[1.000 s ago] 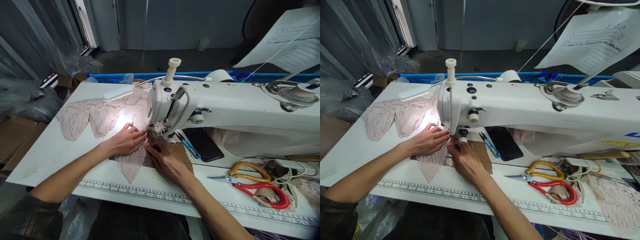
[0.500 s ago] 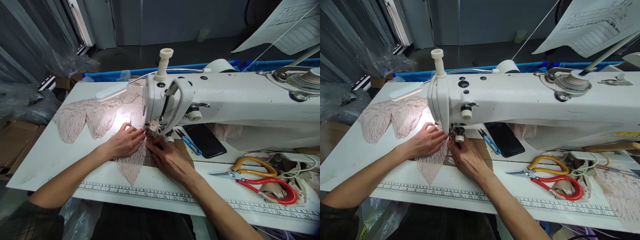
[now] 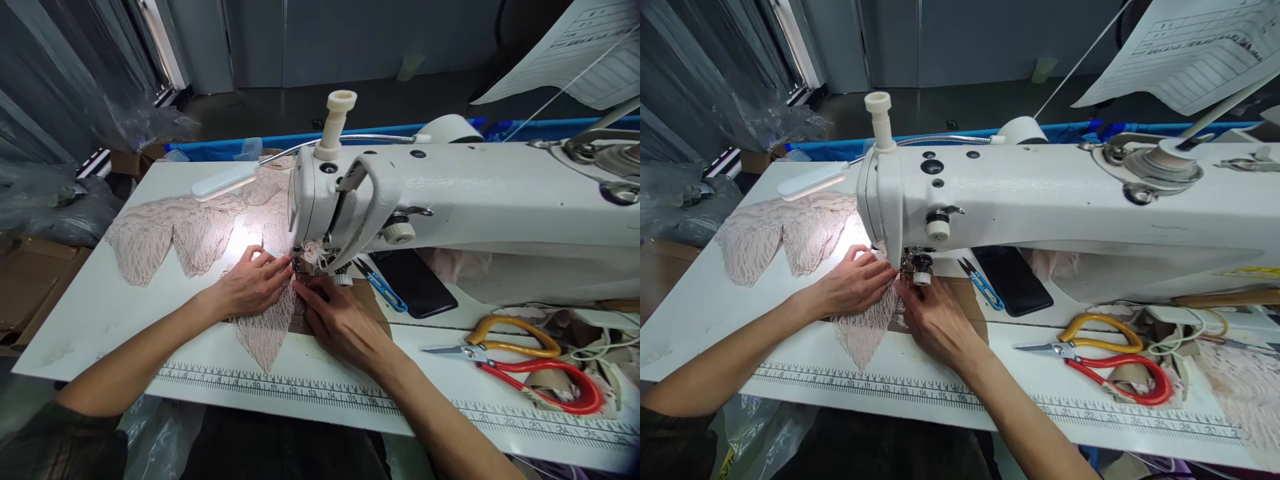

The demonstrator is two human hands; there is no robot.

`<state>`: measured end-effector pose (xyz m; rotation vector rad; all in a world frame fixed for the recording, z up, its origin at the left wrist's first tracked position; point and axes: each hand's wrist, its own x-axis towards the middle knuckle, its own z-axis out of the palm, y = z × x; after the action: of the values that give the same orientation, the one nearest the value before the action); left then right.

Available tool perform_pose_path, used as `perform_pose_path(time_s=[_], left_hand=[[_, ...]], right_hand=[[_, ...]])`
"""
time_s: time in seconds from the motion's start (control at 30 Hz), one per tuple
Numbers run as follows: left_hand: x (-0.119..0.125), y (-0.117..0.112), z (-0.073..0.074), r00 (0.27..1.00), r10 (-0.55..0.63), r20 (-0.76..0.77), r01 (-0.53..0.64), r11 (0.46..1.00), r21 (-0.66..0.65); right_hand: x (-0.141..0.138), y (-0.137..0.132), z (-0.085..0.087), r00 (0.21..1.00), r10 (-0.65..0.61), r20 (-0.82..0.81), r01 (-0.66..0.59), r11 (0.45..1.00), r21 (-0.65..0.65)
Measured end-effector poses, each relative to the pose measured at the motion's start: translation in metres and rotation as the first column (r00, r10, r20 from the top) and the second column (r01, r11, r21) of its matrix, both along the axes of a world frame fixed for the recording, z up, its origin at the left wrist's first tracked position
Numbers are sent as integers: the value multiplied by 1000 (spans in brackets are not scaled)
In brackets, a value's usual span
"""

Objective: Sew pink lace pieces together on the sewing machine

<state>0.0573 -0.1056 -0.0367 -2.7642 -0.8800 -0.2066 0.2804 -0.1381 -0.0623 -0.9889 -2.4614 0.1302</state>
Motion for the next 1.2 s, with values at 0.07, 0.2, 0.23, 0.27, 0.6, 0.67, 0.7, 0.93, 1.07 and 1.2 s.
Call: perform_pose_path(time_s=[0.07,0.2,0.23,0.27,0.6,0.67,0.7,0.93,1.07,1.2], left_hand=[[0,0,0,1000,2,3,-2,1000,3],[0,0,-2,1000,9,22,-9,1000,6],[0,0,-3,1000,11,27,-11,1000,6],[0,0,-4,999,12,32,-12,1000,5],[-2,0,-6,995,19,99,-13,998,-61],[-3,0,-8,993,25,117,-17,997,-73],[-3,0,-9,991,28,129,-18,997,-80],[0,-6,-6,984,101,145,-77,984,-162],[2,-10,-7,982,126,142,-108,986,-131],[3,-12,-14,975,111,194,-106,994,-37]], right_hand=[[0,-1,-1,998,38,43,-38,999,4],[0,0,-3,998,37,45,-37,999,-12],[0,0,-3,998,35,46,-35,999,-12],[0,0,-4,998,33,46,-33,999,-11],[-1,1,-9,999,18,-49,-16,999,35],[-2,2,-8,998,13,-62,-11,999,35],[-2,1,-7,998,10,-65,-8,1000,29],[-1,2,-6,999,1,-51,-3,999,-43],[2,3,-6,998,27,-57,-31,996,-78],[4,4,-5,998,44,-47,-47,997,-56]])
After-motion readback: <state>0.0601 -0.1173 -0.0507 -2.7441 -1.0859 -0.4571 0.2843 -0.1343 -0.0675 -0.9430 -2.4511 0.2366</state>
